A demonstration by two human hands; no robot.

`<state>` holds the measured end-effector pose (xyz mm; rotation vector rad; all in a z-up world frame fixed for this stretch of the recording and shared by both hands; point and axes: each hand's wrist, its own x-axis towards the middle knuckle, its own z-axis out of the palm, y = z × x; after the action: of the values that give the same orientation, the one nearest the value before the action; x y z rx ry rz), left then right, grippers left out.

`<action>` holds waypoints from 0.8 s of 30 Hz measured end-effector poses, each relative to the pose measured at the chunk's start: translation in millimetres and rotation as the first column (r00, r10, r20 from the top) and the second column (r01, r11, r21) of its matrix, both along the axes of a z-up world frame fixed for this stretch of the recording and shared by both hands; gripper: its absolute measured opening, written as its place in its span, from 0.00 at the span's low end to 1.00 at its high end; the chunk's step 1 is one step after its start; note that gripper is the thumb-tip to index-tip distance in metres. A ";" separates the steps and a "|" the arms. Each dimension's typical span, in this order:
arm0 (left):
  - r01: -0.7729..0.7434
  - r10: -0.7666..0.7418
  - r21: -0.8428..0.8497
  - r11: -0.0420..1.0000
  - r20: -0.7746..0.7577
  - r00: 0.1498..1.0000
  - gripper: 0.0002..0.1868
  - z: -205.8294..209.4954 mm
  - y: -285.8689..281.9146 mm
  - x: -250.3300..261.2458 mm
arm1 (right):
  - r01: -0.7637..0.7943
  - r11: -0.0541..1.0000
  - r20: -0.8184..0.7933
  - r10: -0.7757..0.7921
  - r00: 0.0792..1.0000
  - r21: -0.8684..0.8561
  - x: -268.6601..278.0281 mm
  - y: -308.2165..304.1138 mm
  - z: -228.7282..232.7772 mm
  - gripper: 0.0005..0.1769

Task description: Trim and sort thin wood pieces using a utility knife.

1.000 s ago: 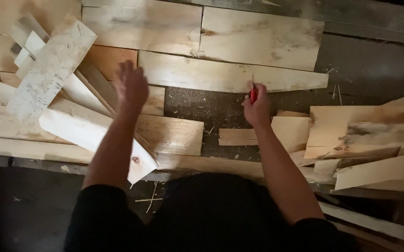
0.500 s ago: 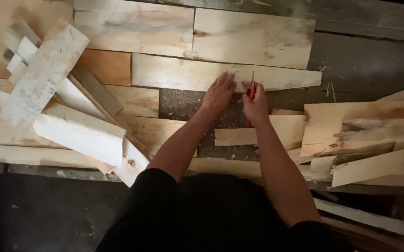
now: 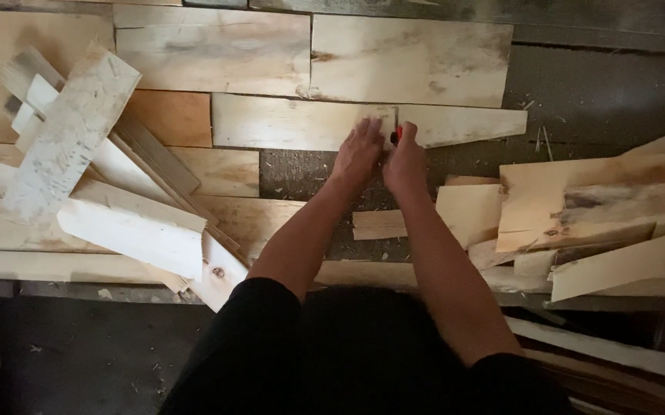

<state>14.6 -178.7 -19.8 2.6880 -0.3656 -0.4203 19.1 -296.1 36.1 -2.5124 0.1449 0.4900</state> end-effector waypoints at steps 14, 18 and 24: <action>0.017 -0.017 0.004 1.000 0.014 1.000 0.23 13.2 5.1 0.4 | -0.043 0.999 0.082 0.043 0.996 -0.009 3.5 0.8 -9.9 0.23; 0.074 -0.081 0.107 0.992 0.058 0.995 0.29 -18.0 3.3 0.1 | -0.065 0.997 0.104 0.069 0.992 -0.043 4.5 2.0 -6.6 0.31; 0.157 -0.162 0.098 0.983 0.053 0.985 0.38 -2.7 7.2 1.3 | -0.082 0.977 0.001 0.084 0.996 -0.198 15.9 5.8 3.2 0.31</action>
<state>15.9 -171.5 -22.5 2.7771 -0.5964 -0.4121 35.0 -290.3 39.3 -2.7238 0.0887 0.5204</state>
